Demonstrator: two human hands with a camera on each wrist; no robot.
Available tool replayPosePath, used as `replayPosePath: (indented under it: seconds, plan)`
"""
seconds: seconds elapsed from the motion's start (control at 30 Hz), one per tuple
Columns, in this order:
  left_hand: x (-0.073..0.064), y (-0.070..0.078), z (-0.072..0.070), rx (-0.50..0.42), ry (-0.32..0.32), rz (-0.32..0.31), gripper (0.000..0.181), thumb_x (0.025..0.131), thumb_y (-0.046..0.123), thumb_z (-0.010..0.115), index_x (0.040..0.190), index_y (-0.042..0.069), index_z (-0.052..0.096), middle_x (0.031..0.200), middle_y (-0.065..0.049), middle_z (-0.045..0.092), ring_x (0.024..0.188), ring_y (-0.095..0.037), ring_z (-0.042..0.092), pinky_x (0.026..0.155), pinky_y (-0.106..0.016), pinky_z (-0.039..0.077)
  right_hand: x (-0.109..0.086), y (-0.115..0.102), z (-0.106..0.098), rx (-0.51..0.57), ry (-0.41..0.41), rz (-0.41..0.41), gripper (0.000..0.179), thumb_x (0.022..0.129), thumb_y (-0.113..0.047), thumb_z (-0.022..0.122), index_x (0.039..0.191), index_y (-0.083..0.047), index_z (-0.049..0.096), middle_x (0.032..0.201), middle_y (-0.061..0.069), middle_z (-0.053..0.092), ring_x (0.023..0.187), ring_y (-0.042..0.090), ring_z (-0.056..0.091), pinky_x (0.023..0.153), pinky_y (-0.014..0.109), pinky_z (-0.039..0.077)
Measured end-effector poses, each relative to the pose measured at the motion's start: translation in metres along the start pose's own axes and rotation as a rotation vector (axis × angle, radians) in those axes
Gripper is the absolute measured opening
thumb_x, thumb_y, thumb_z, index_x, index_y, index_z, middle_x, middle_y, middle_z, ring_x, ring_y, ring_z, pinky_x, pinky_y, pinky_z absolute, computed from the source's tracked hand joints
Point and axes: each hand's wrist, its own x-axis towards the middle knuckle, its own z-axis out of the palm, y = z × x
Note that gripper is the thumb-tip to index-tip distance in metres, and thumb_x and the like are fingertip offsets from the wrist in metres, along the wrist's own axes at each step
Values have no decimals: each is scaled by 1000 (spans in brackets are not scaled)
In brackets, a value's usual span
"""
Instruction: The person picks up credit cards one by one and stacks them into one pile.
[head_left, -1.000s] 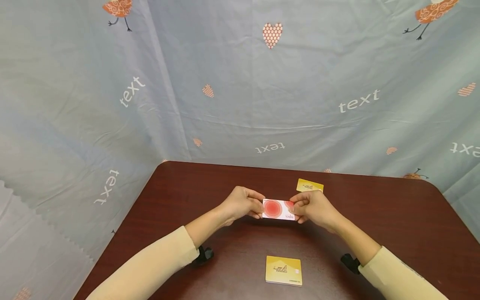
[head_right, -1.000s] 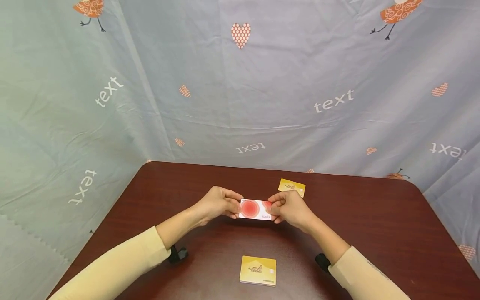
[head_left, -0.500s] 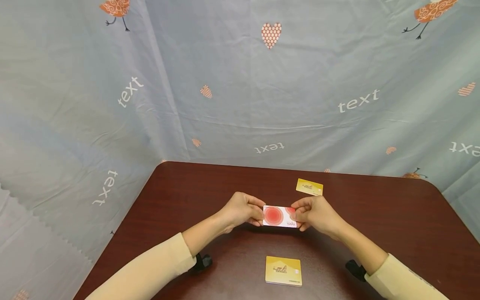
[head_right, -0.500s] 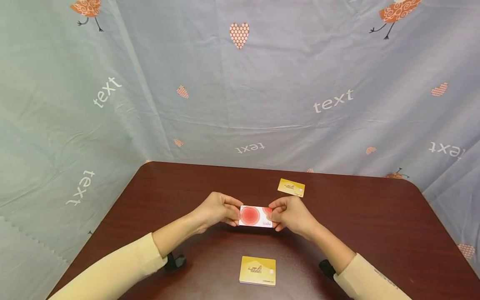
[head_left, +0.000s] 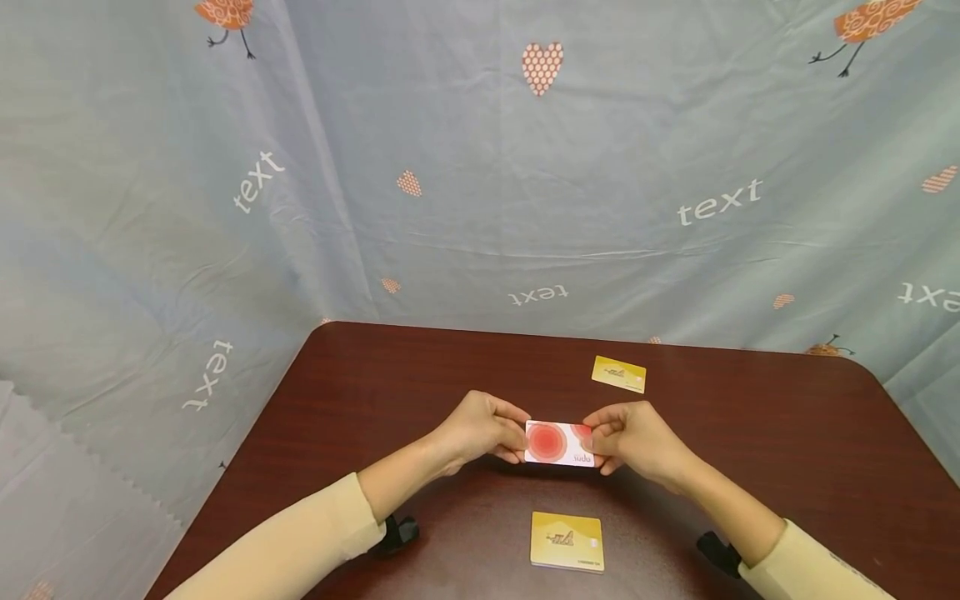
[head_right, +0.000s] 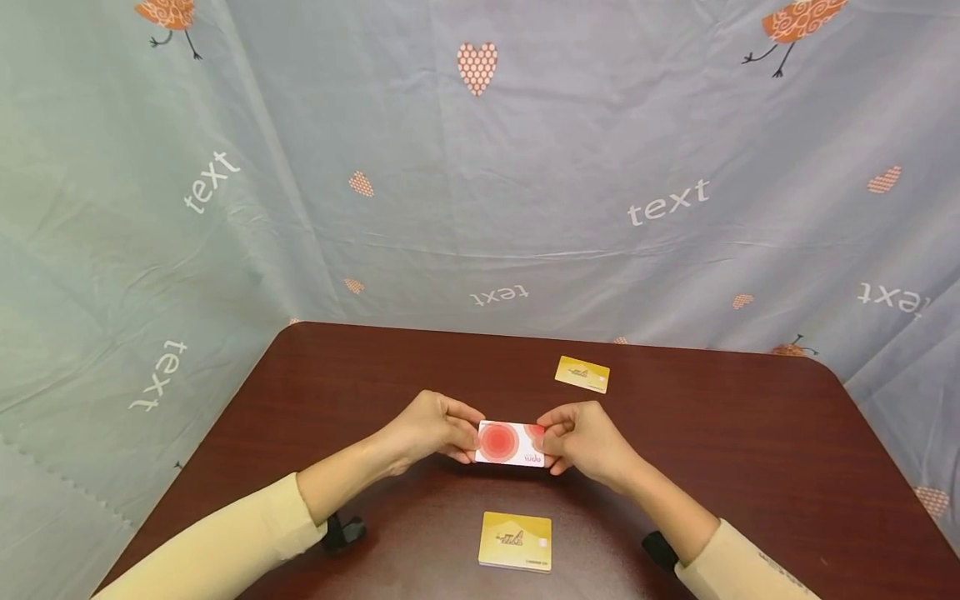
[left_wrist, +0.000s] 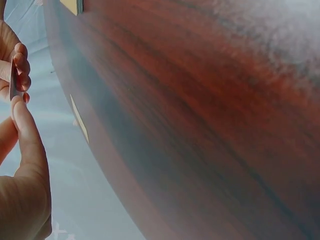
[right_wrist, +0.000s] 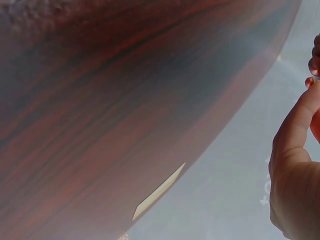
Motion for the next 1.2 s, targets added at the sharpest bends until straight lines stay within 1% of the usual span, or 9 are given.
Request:
replayPosePath:
  seconds: [0.13,0.37,0.67,0.97,1.2]
  plan:
    - [-4,0,3,2,-7,-7,36,84,-16,71,119,-18,65,82,-16,75,63,-18,71,63,-31,63,-5,1,0,0,-4,10,35,90,3,75,121,17,64,81,12,69,68,22,67,62,36,63]
    - [-11,-3,8,3,-21,-12,34,84,-16,72,118,-17,65,82,-17,75,63,-18,71,62,-31,63,-12,4,1,30,-23,34,39,90,-1,78,121,18,63,84,13,70,68,23,69,63,37,63]
    - [-20,-6,14,14,-37,-9,33,84,-17,73,116,-16,65,81,-17,75,62,-19,72,61,-32,63,-23,8,2,60,-48,42,37,90,0,76,119,19,63,82,13,69,65,22,70,63,37,64]
    - [-25,-10,19,15,-70,-30,35,83,-18,73,118,-15,66,79,-15,74,61,-19,71,62,-33,63,-30,15,4,59,-78,63,34,89,-2,78,115,17,66,82,14,72,65,22,70,61,36,63]
    - [-29,-12,22,21,-75,-52,32,83,-19,73,114,-13,68,82,-20,74,60,-18,71,60,-31,63,-36,18,5,56,-95,76,27,90,-1,77,111,15,69,81,14,72,64,22,70,60,36,63]
